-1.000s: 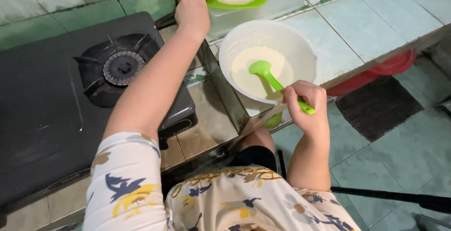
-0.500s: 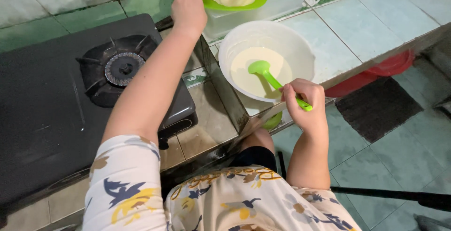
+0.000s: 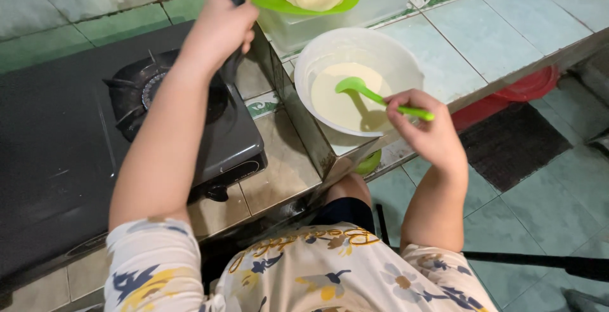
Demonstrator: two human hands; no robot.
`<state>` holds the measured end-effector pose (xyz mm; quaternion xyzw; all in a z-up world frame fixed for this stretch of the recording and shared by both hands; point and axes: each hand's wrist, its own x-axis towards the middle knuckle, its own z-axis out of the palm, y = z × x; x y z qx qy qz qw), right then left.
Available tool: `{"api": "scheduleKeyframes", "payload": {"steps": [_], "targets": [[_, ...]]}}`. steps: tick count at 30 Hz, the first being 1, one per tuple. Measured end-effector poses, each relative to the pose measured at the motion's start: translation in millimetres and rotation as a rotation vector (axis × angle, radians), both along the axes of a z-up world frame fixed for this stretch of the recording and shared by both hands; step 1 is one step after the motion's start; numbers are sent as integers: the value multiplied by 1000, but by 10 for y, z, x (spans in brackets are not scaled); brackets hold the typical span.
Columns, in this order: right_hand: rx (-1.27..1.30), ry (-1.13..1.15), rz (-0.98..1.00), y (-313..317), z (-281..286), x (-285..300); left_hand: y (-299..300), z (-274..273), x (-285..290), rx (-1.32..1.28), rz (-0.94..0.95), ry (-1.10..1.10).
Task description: Pouring crepe batter into a pan and organizing cooked crepes on a tray.
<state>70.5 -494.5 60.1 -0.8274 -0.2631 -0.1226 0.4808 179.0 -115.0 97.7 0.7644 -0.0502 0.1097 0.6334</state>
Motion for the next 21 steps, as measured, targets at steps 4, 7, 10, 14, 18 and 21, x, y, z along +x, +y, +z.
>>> {"api": "scheduleKeyframes", "payload": {"steps": [4,7,10,14,18,21], "targets": [[94,92,3,-113,43,133,232,127,-883,-129,-137,130],[-42,-27,-129,-116,153,232,404,-7,-1348,-298,-182,267],[-35,127,-229,-85,243,372,570,-247,-1727,-407,-203,366],[116,133,-185,-147,201,659,734,-540,-2130,-577,-187,508],[333,259,-102,-114,218,817,934,-891,-2432,-741,-222,589],[432,302,-97,-214,80,968,1031,-1089,-2572,-947,-359,583]]}}
